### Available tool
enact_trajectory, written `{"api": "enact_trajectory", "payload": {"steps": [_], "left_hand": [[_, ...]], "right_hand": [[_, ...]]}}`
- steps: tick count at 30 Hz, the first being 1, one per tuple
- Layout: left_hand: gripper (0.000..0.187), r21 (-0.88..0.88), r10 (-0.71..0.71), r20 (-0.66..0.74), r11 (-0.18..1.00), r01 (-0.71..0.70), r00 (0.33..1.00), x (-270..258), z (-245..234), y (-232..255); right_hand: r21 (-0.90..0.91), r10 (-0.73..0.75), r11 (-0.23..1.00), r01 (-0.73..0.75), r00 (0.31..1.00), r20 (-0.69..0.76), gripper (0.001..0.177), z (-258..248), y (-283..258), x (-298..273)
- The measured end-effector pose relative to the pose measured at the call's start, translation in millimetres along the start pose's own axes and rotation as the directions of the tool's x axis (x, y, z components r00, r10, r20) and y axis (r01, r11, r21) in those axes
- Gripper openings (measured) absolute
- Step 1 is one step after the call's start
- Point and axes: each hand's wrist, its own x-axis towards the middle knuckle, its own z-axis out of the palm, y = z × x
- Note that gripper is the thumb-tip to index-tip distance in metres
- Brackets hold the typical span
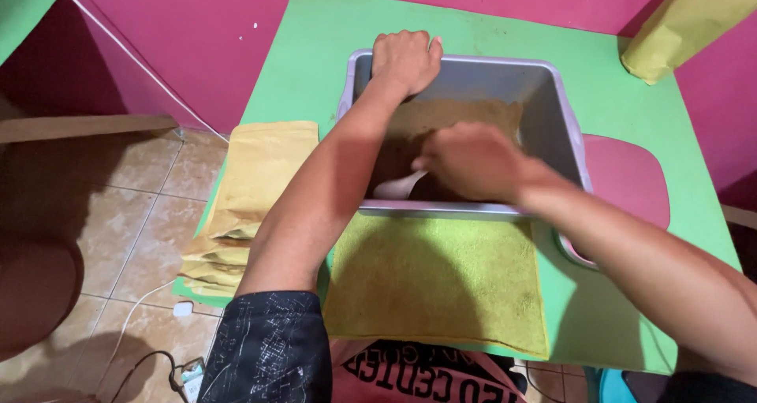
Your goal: Mixing coffee powder in a tray using a plastic spoon and organizing paper bags for packaging.
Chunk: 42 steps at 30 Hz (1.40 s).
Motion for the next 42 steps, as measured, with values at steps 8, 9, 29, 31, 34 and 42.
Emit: {"api": "enact_trajectory", "payload": {"steps": [8, 9, 29, 31, 34, 42], "left_hand": [[0.052, -0.409, -0.084, -0.107, 0.912, 0.033, 0.991, -15.9, -33.2, 2.7], [0.052, -0.410, -0.085, -0.109, 0.912, 0.033, 0.990, -13.8, -36.1, 3.1], [0.057, 0.011, 0.031, 0.005, 0.999, -0.031, 0.999, -16.1, -26.0, 7.5], [0.056, 0.018, 0.020, -0.031, 1.000, -0.019, 0.999, -17.6, -13.2, 3.0], [0.054, 0.035, 0.036, -0.092, 0.999, -0.033, 0.995, -6.6, -12.5, 9.2], [0.052, 0.041, 0.033, -0.110, 0.999, -0.029, 0.993, -10.3, -15.7, 10.4]], "right_hand": [[-0.171, 0.300, 0.933, -0.318, 0.946, -0.123, 0.023, 9.1, 4.7, 15.8], [-0.173, 0.299, 0.932, -0.317, 0.946, -0.125, 0.023, -10.3, -11.2, 13.0], [-0.040, 0.680, 0.733, -0.679, 0.732, 0.027, 0.025, -4.3, 55.2, -64.2], [-0.089, 0.670, 0.740, -0.667, 0.742, 0.013, 0.024, 3.1, 56.5, -67.2], [-0.184, 0.584, 0.763, -0.620, 0.783, -0.215, 0.021, 68.2, 85.8, -63.3], [-0.252, 0.356, 0.842, -0.478, 0.841, -0.406, 0.019, 92.5, 66.7, -44.9]]}}
